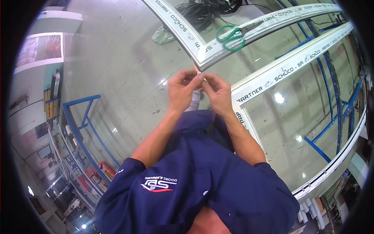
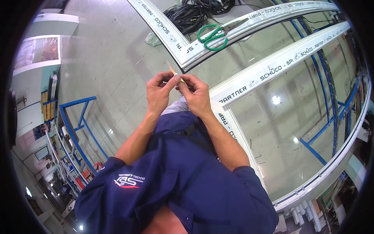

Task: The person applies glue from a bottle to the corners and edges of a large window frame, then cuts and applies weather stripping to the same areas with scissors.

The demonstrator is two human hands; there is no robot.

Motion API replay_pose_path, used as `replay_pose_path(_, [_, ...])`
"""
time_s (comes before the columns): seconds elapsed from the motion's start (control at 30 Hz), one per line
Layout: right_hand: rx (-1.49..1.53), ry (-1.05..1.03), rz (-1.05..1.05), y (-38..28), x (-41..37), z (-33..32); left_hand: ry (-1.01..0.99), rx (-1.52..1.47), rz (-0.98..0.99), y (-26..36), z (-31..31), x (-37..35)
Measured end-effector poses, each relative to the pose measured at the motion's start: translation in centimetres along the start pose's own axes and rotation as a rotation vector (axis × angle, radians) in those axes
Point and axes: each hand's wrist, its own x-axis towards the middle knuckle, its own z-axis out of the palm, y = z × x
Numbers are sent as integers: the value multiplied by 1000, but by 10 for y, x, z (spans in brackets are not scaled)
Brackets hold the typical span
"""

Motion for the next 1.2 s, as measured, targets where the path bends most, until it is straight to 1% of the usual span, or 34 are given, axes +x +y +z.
replay_pose_path(0.1, [-273, -6, -166, -13, 9, -10, 44, 12, 138, -11, -5, 7])
replay_pose_path(0.13, [-302, 51, -152, -20, 16, -16, 50, 35, 201, -16, -8, 10])
replay_pose_path(0.17, [-400, 137, -96, -21, 28, -26, 62, 25, 225, -16, -10, 13])
replay_pose_path(0.2, [-561, 249, -120, -33, 41, -32, 74, 16, 248, -16, -10, 14])
replay_pose_path(0.23, [-700, 346, -228, -38, 59, -39, 87, 7, 269, -15, -12, 15])
replay_pose_path(0.27, [-838, 444, -333, -42, 77, -46, 77, 18, 215, -11, -14, 14])
replay_pose_path(0.33, [-1029, 511, -183, -53, 111, -51, 50, -87, 204, -12, -15, 16])
replay_pose_path(0.37, [-1162, 506, -143, -55, 128, -52, 39, -138, 197, -13, -17, 18])
replay_pose_path(0.43, [-1423, 480, -53, -52, 156, -51, 24, -94, 198, -16, -24, 17])
replay_pose_path(0.53, [-1510, 398, 9, -47, 179, -45, 43, -97, 199, -15, -36, 14])
replay_pose_path(0.67, [-1481, 403, 103, -55, 181, -40, 89, -132, 212, -26, -60, 10])
replay_pose_path(0.77, [-1447, 452, 167, -49, 181, -46, 129, -143, 207, -38, -76, 6])
replay_pose_path(0.93, [-1356, 525, 275, -47, 173, -50, 146, -173, 171, -39, -84, 0])
replay_pose_path(1.03, [-1130, 567, 364, -34, 169, -77, 149, -159, 163, -45, -86, 2])
replay_pose_path(1.07, [-906, 391, 443, -53, 155, -78, 147, -153, 167, -47, -86, 3])
replay_pose_path(1.17, [-139, 317, 269, -30, 110, -100, 139, -131, 191, -52, -89, 6])
replay_pose_path(1.2, [-72, 281, 236, -30, 93, -98, 136, -123, 202, -53, -89, 8])
